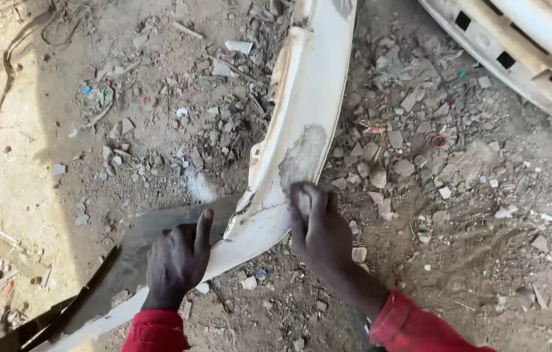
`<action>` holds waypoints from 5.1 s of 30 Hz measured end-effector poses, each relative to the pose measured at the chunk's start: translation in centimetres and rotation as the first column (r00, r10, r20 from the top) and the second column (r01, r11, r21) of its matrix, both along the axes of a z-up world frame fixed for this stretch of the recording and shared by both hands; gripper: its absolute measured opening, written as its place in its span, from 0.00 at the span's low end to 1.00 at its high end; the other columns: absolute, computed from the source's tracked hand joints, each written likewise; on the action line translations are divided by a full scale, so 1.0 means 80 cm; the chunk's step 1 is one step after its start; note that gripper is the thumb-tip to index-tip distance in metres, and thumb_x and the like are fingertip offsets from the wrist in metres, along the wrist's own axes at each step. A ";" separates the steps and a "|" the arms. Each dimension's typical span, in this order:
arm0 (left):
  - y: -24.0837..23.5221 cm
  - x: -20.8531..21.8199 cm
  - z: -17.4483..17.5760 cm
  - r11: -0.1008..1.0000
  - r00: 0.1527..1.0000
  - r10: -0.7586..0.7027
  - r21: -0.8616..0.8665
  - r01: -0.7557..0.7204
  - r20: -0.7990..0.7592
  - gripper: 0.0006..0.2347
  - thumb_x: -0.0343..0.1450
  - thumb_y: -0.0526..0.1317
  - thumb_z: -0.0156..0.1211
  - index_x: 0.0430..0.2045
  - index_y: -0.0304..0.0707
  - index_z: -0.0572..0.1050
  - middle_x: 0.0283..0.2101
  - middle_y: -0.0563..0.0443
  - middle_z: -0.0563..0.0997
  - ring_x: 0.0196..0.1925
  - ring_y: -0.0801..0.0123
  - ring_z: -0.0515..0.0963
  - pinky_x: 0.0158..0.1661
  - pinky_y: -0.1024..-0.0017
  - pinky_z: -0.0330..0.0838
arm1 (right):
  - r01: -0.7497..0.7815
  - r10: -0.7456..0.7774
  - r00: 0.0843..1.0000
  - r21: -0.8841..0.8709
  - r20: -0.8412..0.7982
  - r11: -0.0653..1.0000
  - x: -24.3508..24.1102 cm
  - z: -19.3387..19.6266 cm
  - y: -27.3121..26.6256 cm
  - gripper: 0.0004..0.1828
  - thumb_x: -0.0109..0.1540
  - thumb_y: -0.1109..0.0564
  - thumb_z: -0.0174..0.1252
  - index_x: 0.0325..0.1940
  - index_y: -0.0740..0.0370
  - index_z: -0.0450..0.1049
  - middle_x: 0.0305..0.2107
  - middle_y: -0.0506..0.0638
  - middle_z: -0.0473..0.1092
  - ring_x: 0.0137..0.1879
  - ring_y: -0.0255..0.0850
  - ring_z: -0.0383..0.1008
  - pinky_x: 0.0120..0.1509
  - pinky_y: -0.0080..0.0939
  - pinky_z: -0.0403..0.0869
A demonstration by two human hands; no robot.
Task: The person sands a white car bumper with a sanding block, focusing on the edges and curved areas. They flip the bumper over to sand the underside and continue smoothing the surface.
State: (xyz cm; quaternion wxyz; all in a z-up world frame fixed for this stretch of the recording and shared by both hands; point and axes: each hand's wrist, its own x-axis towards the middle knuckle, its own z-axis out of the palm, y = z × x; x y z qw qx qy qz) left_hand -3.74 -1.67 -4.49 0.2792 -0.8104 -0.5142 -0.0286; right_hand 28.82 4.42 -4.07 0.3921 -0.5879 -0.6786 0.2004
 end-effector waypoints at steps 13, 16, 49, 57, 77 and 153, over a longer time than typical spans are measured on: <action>0.014 0.045 0.053 0.999 0.999 -0.003 0.039 0.002 0.033 0.35 0.81 0.27 0.72 0.84 0.38 0.57 0.31 0.41 0.61 0.21 0.46 0.62 0.19 0.52 0.50 | 0.119 -0.106 0.960 0.035 -0.257 0.992 0.021 -0.008 0.072 0.23 0.79 0.43 0.51 0.71 0.60 0.58 0.35 0.50 0.75 0.27 0.38 0.77 0.17 0.36 0.74; 0.022 0.064 0.083 0.513 0.496 0.835 -0.665 -0.544 0.238 0.35 0.82 0.69 0.39 0.17 0.39 0.77 0.32 0.25 0.85 0.40 0.24 0.85 0.38 0.38 0.72 | 0.079 -0.131 0.935 -0.166 -0.329 0.983 -0.006 -0.031 0.000 0.30 0.73 0.39 0.53 0.72 0.62 0.65 0.47 0.58 0.80 0.41 0.48 0.83 0.39 0.48 0.83; -0.001 0.006 0.013 0.952 0.981 0.191 -0.241 -0.189 -0.012 0.32 0.81 0.40 0.59 0.85 0.56 0.57 0.26 0.36 0.69 0.21 0.36 0.69 0.19 0.47 0.56 | 0.157 -0.149 0.945 0.004 -0.292 0.988 0.015 0.004 0.128 0.18 0.77 0.42 0.55 0.57 0.57 0.64 0.32 0.51 0.74 0.27 0.42 0.75 0.21 0.43 0.72; 0.034 0.105 0.123 0.551 0.487 0.812 -0.698 -0.457 0.322 0.32 0.82 0.63 0.47 0.10 0.42 0.72 0.16 0.42 0.78 0.18 0.53 0.81 0.28 0.54 0.72 | 0.142 -0.144 0.981 -0.028 -0.127 0.990 0.011 0.003 0.062 0.28 0.76 0.38 0.50 0.69 0.63 0.65 0.41 0.57 0.80 0.29 0.41 0.83 0.22 0.38 0.83; 0.027 0.111 0.128 0.579 0.494 0.799 -0.658 -0.481 0.342 0.35 0.82 0.66 0.45 0.12 0.39 0.78 0.26 0.30 0.85 0.35 0.28 0.85 0.35 0.42 0.71 | 0.143 -0.121 0.985 -0.195 0.123 0.970 0.039 0.052 0.229 0.24 0.81 0.45 0.55 0.73 0.58 0.56 0.49 0.68 0.78 0.45 0.63 0.84 0.41 0.65 0.85; 0.050 0.094 0.131 0.562 0.488 0.779 -0.782 -0.268 0.393 0.36 0.76 0.67 0.55 0.04 0.38 0.63 0.10 0.36 0.62 0.19 0.34 0.75 0.29 0.51 0.68 | 0.142 -0.150 0.977 0.063 0.154 0.988 0.021 0.016 0.207 0.35 0.80 0.31 0.49 0.71 0.67 0.62 0.38 0.69 0.76 0.43 0.77 0.84 0.41 0.81 0.80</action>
